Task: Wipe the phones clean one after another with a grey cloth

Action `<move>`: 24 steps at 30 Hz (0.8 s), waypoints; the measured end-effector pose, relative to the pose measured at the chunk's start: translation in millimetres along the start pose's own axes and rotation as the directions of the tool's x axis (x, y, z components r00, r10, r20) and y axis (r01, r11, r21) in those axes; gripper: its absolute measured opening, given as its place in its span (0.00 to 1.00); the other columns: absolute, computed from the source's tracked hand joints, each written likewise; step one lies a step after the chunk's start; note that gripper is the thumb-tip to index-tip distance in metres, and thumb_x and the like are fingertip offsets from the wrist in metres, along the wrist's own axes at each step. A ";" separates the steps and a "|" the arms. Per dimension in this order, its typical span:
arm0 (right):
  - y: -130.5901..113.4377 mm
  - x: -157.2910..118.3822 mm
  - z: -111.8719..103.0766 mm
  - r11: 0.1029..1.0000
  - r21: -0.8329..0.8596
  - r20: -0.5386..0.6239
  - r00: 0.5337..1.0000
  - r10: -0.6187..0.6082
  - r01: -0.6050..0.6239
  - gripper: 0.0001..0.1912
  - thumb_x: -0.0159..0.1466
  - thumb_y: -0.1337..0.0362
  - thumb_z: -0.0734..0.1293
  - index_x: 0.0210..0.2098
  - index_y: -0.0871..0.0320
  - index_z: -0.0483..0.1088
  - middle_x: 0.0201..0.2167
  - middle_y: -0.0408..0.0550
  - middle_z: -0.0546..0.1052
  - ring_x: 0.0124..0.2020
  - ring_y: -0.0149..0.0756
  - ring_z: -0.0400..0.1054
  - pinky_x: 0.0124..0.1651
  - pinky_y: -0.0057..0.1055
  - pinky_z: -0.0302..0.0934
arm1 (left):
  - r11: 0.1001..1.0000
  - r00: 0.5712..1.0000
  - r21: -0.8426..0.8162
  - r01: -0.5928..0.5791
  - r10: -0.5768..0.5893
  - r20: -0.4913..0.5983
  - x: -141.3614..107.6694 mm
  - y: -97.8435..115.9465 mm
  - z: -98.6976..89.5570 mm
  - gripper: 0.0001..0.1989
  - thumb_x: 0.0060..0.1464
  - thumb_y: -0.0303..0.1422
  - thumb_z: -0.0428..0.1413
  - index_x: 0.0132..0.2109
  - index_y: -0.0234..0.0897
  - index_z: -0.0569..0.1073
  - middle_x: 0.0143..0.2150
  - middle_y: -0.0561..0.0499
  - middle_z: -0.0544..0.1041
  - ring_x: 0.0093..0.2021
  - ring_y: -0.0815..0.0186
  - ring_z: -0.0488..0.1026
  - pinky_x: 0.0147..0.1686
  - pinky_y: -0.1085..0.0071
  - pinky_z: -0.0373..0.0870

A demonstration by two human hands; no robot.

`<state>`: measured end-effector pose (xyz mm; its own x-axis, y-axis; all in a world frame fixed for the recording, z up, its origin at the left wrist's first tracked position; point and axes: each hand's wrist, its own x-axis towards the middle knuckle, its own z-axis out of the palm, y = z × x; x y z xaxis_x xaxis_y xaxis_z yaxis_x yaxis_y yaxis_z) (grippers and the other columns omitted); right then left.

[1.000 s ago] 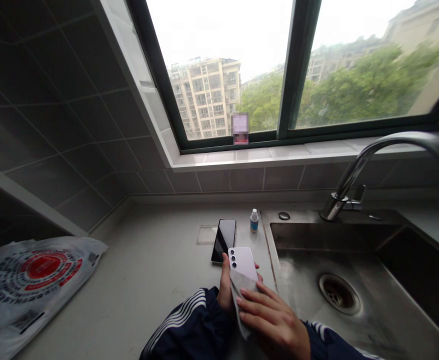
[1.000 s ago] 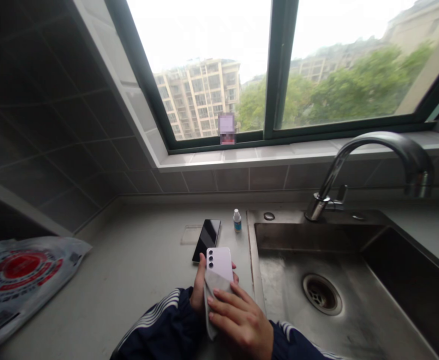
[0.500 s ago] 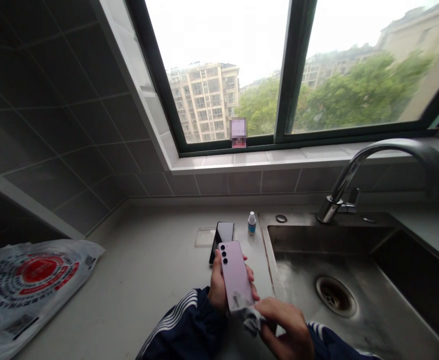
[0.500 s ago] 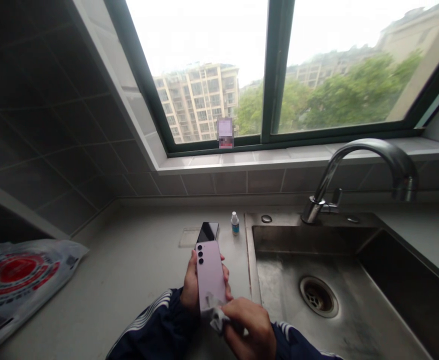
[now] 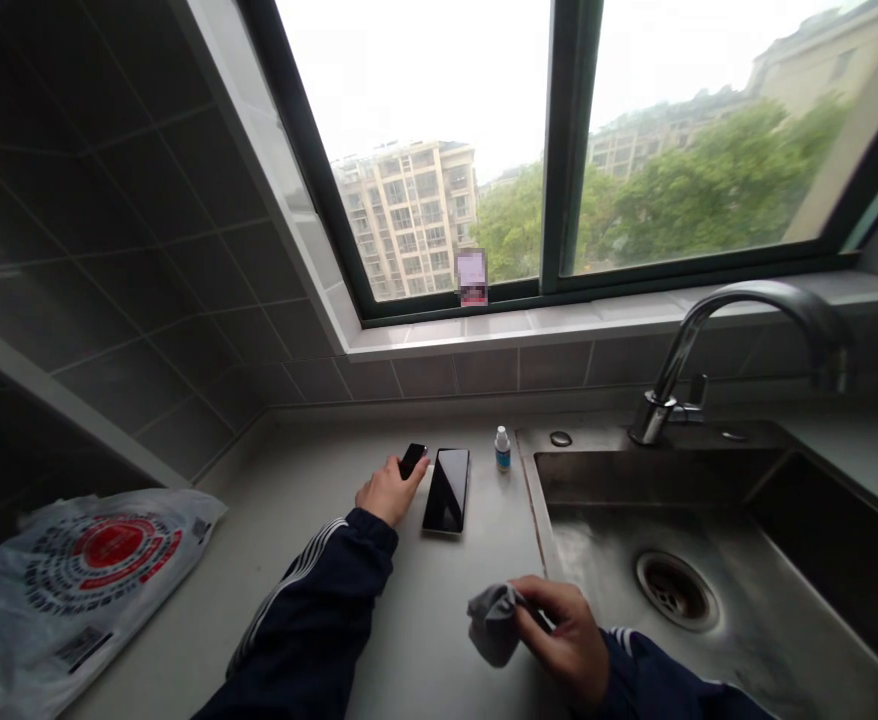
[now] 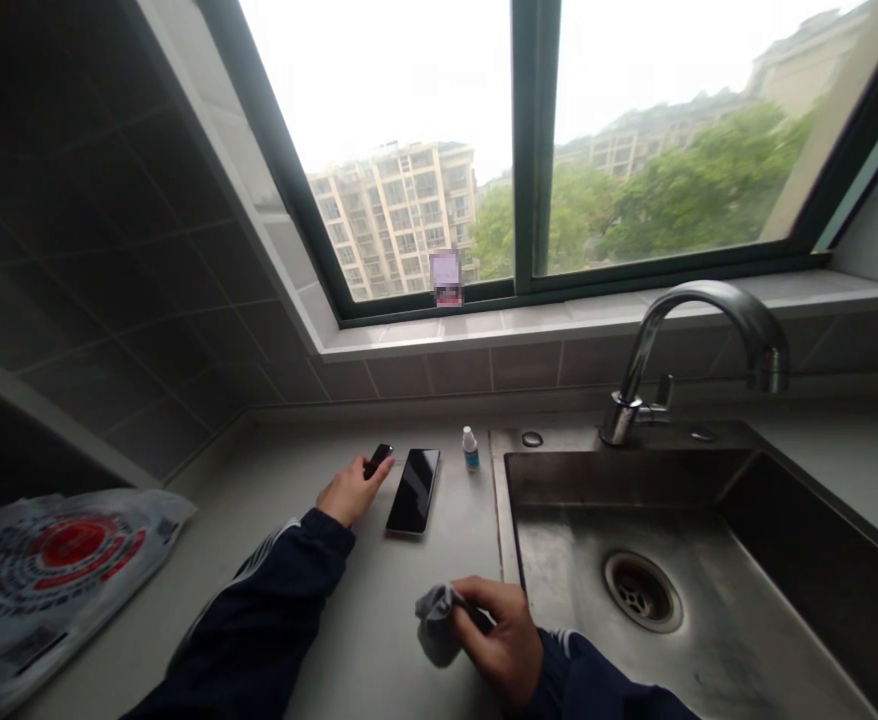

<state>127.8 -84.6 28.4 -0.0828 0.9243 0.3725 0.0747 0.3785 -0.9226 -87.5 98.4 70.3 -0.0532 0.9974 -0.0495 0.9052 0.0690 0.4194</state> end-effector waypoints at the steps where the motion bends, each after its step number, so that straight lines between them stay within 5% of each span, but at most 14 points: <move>1: 0.5 0.4 -0.7 1.000 -0.006 0.014 1.000 -0.005 0.005 0.14 0.66 0.58 0.64 0.38 0.60 0.79 0.30 0.52 0.81 0.30 0.38 0.77 0.33 0.28 0.72 | 0.999 1.000 0.045 0.016 -0.016 -0.012 6.3 1.6 2.2 0.38 0.47 0.67 0.38 0.44 0.39 0.69 0.43 0.35 0.77 0.45 0.43 0.73 0.43 0.53 0.64; 10: 6.5 1.6 -3.3 1.000 -0.020 0.037 0.999 -0.005 0.005 0.14 0.66 0.59 0.64 0.38 0.60 0.78 0.30 0.52 0.81 0.30 0.38 0.77 0.32 0.28 0.71 | 0.966 0.992 0.235 0.110 -0.091 -0.093 41.6 4.1 29.5 0.40 0.49 0.62 0.42 0.53 0.31 0.65 0.50 0.30 0.73 0.48 0.42 0.72 0.45 0.51 0.65; 24: 22.7 -2.3 -4.0 0.994 -0.044 0.079 0.992 0.101 -0.098 0.13 0.66 0.60 0.64 0.39 0.60 0.79 0.29 0.51 0.80 0.29 0.37 0.75 0.33 0.29 0.68 | 0.942 0.989 0.301 0.146 -0.148 -0.015 56.2 2.0 40.3 0.48 0.43 0.66 0.46 0.58 0.29 0.63 0.53 0.28 0.70 0.49 0.42 0.71 0.45 0.51 0.66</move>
<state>133.6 -77.9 7.0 -0.1532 0.9512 0.2680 0.1265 0.2879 -0.9493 -71.7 153.7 31.9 -0.1932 0.9763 -0.0971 0.9722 0.2039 0.1155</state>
